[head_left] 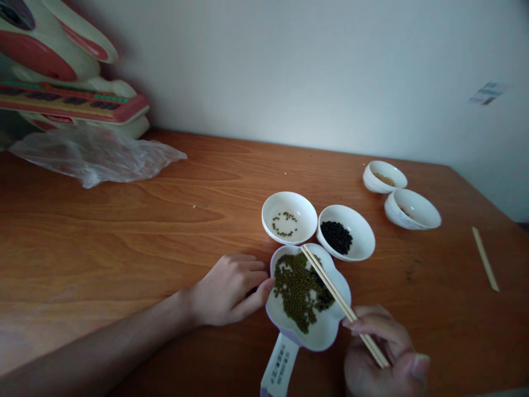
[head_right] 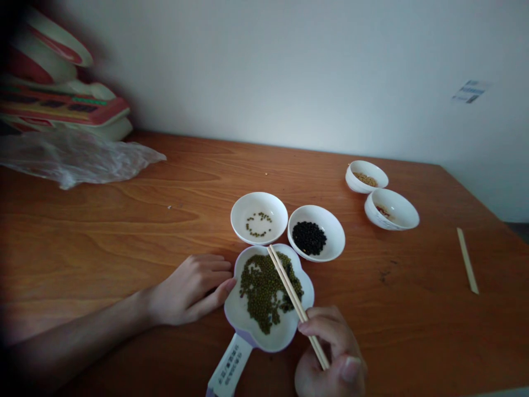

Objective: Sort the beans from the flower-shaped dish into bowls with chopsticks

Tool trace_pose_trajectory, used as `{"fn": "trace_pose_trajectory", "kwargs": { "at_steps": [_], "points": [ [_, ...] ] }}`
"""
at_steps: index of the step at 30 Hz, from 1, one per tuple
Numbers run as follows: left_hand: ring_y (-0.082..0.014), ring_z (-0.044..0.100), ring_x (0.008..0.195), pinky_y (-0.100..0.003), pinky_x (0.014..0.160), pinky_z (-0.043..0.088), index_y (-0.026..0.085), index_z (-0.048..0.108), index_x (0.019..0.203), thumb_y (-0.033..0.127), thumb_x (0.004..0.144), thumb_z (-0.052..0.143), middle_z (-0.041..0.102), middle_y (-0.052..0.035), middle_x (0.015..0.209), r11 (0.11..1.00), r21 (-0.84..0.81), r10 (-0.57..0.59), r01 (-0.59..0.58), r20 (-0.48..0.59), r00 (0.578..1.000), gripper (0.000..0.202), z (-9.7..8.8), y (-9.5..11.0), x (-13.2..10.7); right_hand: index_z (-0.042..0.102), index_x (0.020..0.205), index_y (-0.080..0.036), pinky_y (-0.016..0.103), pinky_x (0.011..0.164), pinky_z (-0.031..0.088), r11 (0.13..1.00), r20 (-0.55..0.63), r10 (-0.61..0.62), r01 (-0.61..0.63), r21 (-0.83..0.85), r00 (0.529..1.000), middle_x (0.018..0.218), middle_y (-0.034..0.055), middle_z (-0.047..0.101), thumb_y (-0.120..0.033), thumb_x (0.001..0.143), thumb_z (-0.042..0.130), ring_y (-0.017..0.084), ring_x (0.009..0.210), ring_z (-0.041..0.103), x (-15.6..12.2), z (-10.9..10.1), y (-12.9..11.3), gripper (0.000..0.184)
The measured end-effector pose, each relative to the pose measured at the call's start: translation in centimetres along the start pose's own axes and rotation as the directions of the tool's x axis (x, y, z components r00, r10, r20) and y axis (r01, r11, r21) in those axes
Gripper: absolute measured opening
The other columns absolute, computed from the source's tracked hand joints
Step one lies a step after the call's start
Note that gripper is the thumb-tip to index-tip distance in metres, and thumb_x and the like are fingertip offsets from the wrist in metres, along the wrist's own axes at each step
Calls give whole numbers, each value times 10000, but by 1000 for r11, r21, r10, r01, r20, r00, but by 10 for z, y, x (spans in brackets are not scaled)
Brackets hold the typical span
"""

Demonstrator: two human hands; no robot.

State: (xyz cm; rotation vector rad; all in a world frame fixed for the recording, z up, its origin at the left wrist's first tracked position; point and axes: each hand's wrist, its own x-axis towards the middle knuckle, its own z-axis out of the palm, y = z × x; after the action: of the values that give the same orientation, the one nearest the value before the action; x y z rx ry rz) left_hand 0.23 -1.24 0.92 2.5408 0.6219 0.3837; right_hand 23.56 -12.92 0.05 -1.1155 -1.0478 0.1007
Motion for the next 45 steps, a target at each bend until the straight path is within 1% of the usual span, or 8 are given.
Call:
{"fn": "trace_pose_trajectory", "kwargs": {
  "at_steps": [5, 8, 12, 17, 21, 26, 35, 45],
  "points": [
    [-149, 550, 713, -311, 686, 385, 185, 553, 805, 297, 1087, 363, 613, -24, 788, 1000, -7, -9, 10, 6, 1000, 359, -1, 1, 0, 702, 690, -187, 312, 485, 430, 1000, 200, -4, -2, 27, 980, 559, 33, 616, -557, 1060, 286, 167, 512, 590, 5, -1, -6, 668],
    [-150, 560, 718, -306, 688, 388, 183, 559, 803, 295, 1088, 362, 623, -28, 791, 1000, -8, -7, 7, 6, 1000, 363, -1, 1, 0, 678, 661, -185, 302, 462, 417, 999, 244, 10, -20, 40, 970, 535, 28, 590, -608, 1054, 249, 161, 486, 573, 7, 1, -8, 719],
    [-147, 545, 697, -304, 665, 375, 181, 555, 784, 288, 1085, 369, 618, -29, 768, 1000, 1, 6, -6, -25, 1000, 370, -1, 1, 0, 655, 619, -185, 300, 466, 431, 997, 295, 72, -67, -24, 953, 541, 34, 590, -671, 1037, 203, 160, 497, 582, 8, 4, -9, 784],
    [-145, 543, 694, -304, 665, 380, 180, 555, 782, 288, 1085, 362, 611, -28, 767, 1000, -6, 0, 0, -9, 1000, 375, -2, 2, 1, 654, 619, -187, 299, 466, 434, 998, 250, 65, -59, -29, 966, 538, 30, 591, -673, 1035, 200, 157, 490, 578, 10, 5, -10, 784],
    [-145, 540, 689, -306, 669, 388, 181, 561, 779, 288, 1085, 365, 610, -24, 761, 1000, -7, 7, -7, -22, 1000, 379, -2, 2, 1, 646, 587, -184, 302, 466, 445, 996, 257, 70, -54, -69, 964, 532, 42, 597, -687, 1030, 198, 164, 493, 591, 10, 6, -10, 806],
    [-144, 540, 683, -305, 669, 394, 182, 568, 774, 281, 1082, 376, 610, -23, 753, 1000, -10, 18, -19, -47, 999, 375, -1, 2, 0, 649, 578, -187, 300, 475, 459, 986, 222, 124, -96, -135, 967, 551, 51, 608, -690, 1028, 212, 169, 523, 606, 7, 7, -10, 803],
    [-153, 530, 704, -316, 688, 373, 184, 536, 782, 298, 1093, 339, 609, -29, 777, 1000, -3, 1, -1, 2, 1000, 386, -1, 1, 1, 688, 601, -194, 295, 505, 484, 989, 219, 128, -107, -105, 967, 560, 48, 631, -616, 1057, 254, 169, 564, 628, 1, 1, -3, 758],
    [-153, 532, 715, -314, 694, 360, 184, 536, 795, 309, 1095, 331, 608, -26, 792, 1000, -9, -11, 11, 13, 1000, 384, -1, 1, 0, 678, 636, -185, 306, 493, 454, 996, 236, 86, -78, -46, 968, 575, 46, 624, -646, 1043, 231, 173, 546, 612, 6, 2, -7, 760]
  ]
}}
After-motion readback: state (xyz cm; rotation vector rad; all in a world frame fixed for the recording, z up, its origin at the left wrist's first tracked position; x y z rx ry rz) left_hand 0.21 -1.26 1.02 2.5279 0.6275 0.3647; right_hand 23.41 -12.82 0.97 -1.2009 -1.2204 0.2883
